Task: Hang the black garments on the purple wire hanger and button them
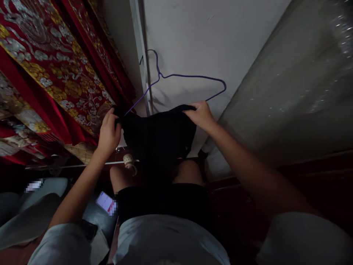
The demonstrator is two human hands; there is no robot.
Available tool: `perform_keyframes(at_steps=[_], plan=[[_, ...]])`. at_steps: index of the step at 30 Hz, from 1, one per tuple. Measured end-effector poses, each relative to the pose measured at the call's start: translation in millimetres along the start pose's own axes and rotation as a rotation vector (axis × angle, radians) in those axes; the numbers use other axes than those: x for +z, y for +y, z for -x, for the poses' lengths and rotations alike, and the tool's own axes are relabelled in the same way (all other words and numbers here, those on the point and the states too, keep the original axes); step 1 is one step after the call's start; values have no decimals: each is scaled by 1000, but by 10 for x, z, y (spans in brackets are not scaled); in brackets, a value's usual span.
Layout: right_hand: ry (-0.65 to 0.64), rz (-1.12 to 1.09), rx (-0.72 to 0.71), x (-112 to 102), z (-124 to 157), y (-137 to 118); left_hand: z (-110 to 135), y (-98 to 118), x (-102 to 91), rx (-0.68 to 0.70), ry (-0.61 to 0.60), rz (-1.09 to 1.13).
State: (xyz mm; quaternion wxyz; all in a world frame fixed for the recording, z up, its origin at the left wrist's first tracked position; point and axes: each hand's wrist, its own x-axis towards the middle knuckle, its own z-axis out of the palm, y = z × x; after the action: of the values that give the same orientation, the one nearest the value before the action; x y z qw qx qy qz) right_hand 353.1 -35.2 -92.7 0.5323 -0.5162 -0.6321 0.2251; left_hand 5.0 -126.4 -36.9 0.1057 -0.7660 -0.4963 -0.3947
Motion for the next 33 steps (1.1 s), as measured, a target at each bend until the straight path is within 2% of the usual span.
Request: perform_keyframes(at_steps=[3,6,9,11,14,18,21,26,29,31,33], plan=[[-50,-53,-6,46,159,-110,-409,118,200,44,55,134],[-107,-105,-127,101,448,-178,-747,169,467,54,-25,240],[-109,-108,-239,-7,647,-180,-898,109,618,75,-141,277],[1,-52,-247,-161,656,-167,-925,26,602,92,-199,265],[198,71,-232,-388,542,-194,-947,-74,447,95,-213,226],[267,143,-251,-516,425,-340,-954,-71,204,73,-204,163],[290,123,-243,-542,453,-423,-886,-56,131,31,-155,105],[121,212,-232,-655,483,-417,-810,-171,220,-40,-70,237],[-28,260,-155,-747,411,-415,-844,-223,249,-53,-49,176],[-130,171,-94,-776,336,-435,-858,-240,255,-63,-1,183],[-160,24,-25,-749,268,-473,-856,-251,293,-76,62,284]])
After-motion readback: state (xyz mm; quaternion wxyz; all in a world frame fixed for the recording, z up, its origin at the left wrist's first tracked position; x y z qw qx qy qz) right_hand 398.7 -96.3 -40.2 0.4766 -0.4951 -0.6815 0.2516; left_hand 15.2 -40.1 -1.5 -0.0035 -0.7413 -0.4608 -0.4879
